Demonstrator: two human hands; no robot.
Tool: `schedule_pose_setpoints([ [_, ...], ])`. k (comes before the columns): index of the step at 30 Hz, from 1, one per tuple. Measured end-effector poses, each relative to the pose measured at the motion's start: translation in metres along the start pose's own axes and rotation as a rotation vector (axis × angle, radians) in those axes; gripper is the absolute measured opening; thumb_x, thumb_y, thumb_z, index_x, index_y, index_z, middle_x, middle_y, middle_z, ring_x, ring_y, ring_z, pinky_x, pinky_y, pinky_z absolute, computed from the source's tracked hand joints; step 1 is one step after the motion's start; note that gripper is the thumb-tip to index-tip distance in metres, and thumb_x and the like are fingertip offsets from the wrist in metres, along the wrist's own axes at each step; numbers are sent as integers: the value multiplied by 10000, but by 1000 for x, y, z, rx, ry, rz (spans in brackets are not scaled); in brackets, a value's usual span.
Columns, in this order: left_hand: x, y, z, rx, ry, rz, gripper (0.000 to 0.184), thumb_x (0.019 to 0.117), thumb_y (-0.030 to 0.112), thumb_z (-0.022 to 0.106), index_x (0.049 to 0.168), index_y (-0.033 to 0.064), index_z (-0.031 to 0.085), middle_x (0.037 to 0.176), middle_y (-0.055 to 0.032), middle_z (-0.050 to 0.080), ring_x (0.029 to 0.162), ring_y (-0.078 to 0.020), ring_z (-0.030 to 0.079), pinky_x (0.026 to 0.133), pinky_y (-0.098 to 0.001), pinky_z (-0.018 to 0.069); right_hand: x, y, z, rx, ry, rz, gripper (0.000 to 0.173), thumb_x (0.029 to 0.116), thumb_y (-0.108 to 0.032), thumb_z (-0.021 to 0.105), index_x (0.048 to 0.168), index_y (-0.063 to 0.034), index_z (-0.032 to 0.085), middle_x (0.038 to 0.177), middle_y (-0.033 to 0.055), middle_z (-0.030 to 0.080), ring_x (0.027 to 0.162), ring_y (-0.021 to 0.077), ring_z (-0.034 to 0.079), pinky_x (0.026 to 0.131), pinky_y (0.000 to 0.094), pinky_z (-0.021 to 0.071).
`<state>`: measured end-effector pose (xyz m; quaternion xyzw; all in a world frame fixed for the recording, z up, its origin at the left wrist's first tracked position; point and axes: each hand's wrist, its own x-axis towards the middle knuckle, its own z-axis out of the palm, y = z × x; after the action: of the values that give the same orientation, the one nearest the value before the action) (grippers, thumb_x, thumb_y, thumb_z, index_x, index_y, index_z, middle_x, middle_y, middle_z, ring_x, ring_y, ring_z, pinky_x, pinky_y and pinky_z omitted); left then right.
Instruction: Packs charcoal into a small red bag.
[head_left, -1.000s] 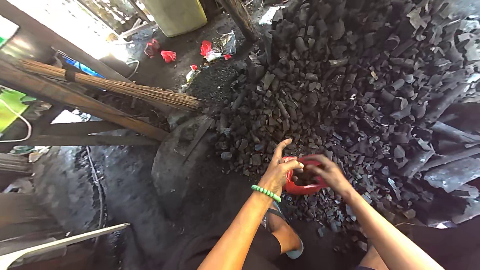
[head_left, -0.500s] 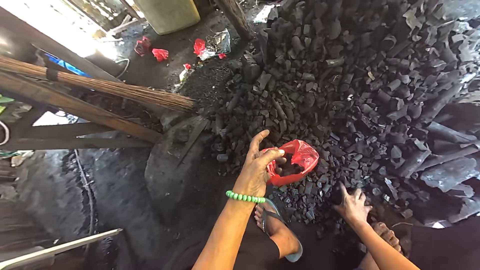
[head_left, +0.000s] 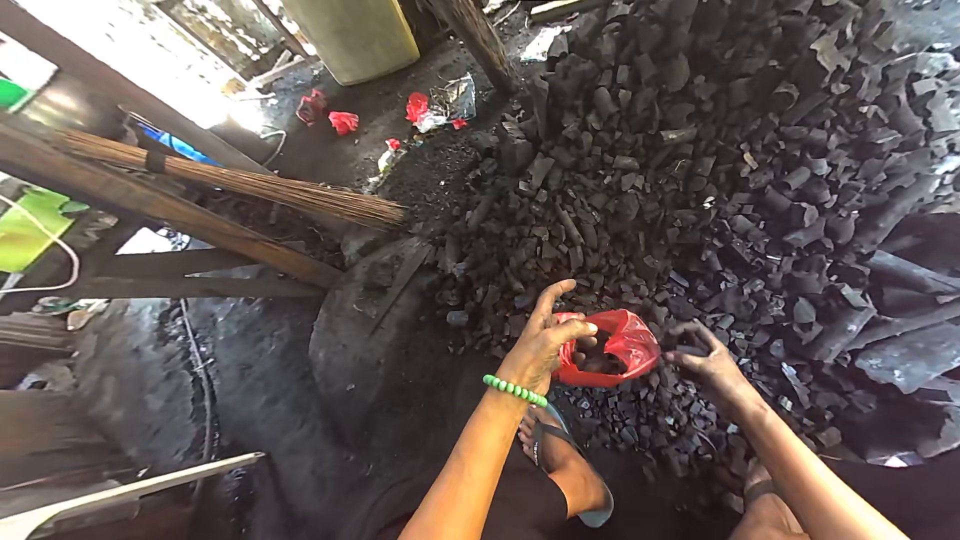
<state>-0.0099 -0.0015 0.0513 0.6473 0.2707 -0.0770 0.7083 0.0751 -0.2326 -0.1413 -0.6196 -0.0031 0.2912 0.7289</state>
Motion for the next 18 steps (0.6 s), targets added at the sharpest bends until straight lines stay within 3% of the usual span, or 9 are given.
schedule_pose_setpoints([
  [2,0,-1,3,-2,-33,-5,625,984,100,555,1555,227,335,1111,-113,638,772,-138,641,614,-246,532,-2,-26,36,118,-114,-134,472,732,-4,720,1171,-144,617,1032,45,707,802,159,705,645,326,621],
  [4,0,2,6,-34,-41,-7,626,982,101,552,1555,231,336,1128,-117,644,790,-145,651,618,-250,534,0,-39,65,-163,-300,-269,465,727,1,774,1163,-87,639,1141,86,700,967,183,701,806,348,613],
  [6,0,5,7,-74,-26,-14,617,981,101,546,1549,232,344,1120,-122,643,811,-158,654,642,-269,541,10,-50,84,-880,-557,-251,481,843,-85,784,1306,-138,666,1452,212,502,1301,364,533,1029,538,486],
  [8,0,7,7,-93,24,-23,606,978,99,543,1540,232,358,1096,-123,644,776,-155,652,620,-263,540,20,-58,94,-1227,-766,-114,576,969,-162,686,1503,-302,518,1610,236,339,1455,473,354,1090,693,364],
  [11,0,12,1,-130,145,-36,542,1006,119,522,1524,211,391,1094,-135,645,734,-149,631,590,-254,510,30,-73,68,-622,-627,-213,373,972,-34,611,1341,-76,651,1265,137,681,1078,245,679,958,456,547],
  [13,-5,17,-4,-157,220,0,501,1020,138,505,1507,216,416,1066,-112,654,733,-135,642,586,-243,517,49,-67,45,-311,-336,-211,197,1019,-57,518,1146,16,649,995,112,722,822,175,717,774,372,622],
  [14,-8,22,-6,-182,253,30,486,1024,138,502,1499,212,426,1034,-104,658,732,-132,651,587,-240,527,64,-55,32,-374,-202,-214,151,1024,-79,561,1123,16,624,957,121,704,800,186,702,745,380,611],
  [16,-11,30,-8,-233,281,92,498,1012,120,499,1497,199,420,1018,-102,650,755,-140,665,615,-251,553,90,-15,6,-803,-159,-131,404,941,-210,747,1253,22,636,1204,247,653,1091,385,647,934,592,530],
  [18,-12,34,-9,-241,286,126,526,996,115,502,1507,202,411,1040,-102,642,784,-146,660,645,-264,555,85,26,0,-1214,-308,84,816,808,-465,854,1489,-140,540,1614,277,317,1485,539,248,1092,816,231],
])
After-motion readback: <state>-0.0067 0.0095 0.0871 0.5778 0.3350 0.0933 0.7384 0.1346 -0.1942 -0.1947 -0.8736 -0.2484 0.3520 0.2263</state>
